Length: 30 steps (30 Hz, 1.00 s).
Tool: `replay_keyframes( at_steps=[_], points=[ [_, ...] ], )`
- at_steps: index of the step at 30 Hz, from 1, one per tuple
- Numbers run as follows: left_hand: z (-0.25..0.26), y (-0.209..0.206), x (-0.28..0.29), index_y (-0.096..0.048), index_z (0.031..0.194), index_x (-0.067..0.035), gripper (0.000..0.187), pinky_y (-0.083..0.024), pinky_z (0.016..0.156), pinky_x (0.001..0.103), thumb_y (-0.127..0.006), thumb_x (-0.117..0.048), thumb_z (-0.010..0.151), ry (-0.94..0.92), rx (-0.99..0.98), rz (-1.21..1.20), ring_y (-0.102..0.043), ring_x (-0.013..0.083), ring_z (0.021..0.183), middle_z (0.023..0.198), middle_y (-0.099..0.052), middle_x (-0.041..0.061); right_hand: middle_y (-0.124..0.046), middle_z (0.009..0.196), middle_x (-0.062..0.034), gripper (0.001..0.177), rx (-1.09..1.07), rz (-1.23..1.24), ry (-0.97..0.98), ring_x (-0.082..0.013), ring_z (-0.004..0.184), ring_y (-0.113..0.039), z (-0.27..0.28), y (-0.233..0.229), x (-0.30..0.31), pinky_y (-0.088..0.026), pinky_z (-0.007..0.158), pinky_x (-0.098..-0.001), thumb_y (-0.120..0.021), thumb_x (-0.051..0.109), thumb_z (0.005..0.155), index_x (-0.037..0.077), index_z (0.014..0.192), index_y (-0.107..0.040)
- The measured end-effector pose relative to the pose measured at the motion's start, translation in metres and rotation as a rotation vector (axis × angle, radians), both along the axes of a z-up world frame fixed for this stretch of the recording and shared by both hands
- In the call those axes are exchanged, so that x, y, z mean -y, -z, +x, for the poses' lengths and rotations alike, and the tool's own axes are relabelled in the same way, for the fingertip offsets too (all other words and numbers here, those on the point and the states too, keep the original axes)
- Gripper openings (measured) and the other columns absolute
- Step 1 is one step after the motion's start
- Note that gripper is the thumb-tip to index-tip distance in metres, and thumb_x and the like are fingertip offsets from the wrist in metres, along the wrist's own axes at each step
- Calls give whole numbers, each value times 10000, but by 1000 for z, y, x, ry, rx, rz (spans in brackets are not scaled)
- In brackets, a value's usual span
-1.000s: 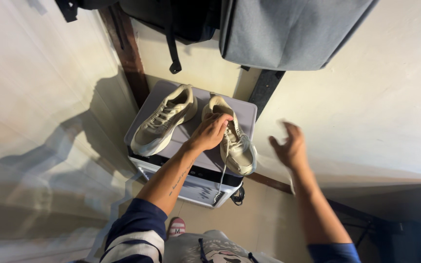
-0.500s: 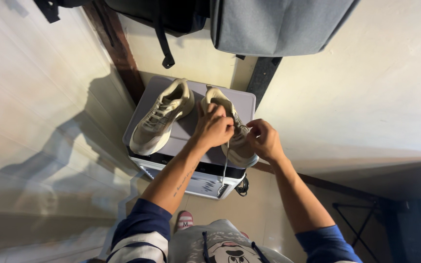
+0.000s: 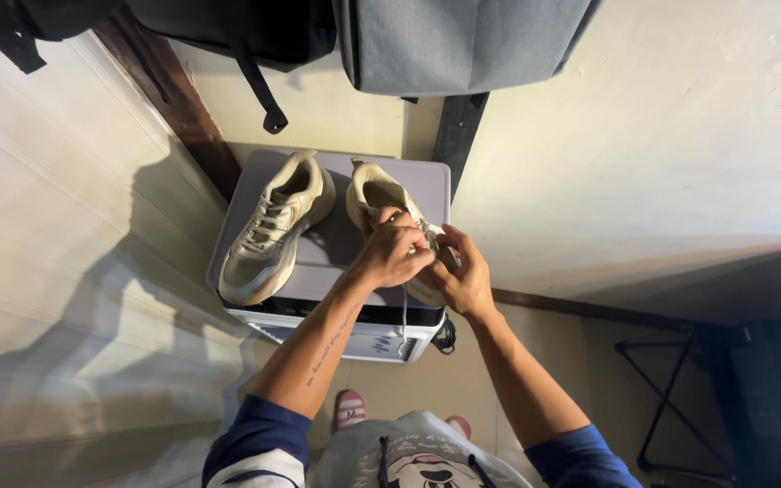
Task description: The person selects a pair of beige sneakers from a pile on the floor and places them on a white appliance. They then proceed to untie the laces of both shoes, pulling the laces out of the eyelets and removing them completely.
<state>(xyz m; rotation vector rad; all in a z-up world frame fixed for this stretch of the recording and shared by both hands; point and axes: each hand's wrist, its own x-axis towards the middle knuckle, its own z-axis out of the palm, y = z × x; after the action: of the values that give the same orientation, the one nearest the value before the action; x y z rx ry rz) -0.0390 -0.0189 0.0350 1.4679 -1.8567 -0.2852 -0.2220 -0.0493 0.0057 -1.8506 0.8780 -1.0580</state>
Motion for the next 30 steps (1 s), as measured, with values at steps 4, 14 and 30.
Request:
replay_keyframes(
  at_steps=[4,14,30],
  points=[
    [-3,-1,-5,-742,700,-57,308,-251,1024,642,-741,-339,823,-70,48,21,-527,327,1130,1017,-702,112,-684,1276,-157,674,-46,2,-36,-262,1187,-653,-1,-2,5,-499,1043,-391,-747,153,839,10,1454,-513],
    [-11,-11,-20,-714,901,-50,279,-359,982,539,-790,-274,752,-254,152,-162,-691,287,712,701,-711,99,-676,1268,-181,649,-79,-47,-39,-289,1216,-652,-1,-9,3,-500,1050,-401,-731,134,838,-8,1433,-515],
    [-19,-29,-7,-728,1005,-5,259,-587,618,465,-742,-163,800,-179,58,166,-740,378,675,709,-729,222,-672,1238,-205,596,-164,-92,6,-338,1168,-659,1,-18,-4,-510,1003,-414,-732,134,831,-17,1375,-543]
  ],
)
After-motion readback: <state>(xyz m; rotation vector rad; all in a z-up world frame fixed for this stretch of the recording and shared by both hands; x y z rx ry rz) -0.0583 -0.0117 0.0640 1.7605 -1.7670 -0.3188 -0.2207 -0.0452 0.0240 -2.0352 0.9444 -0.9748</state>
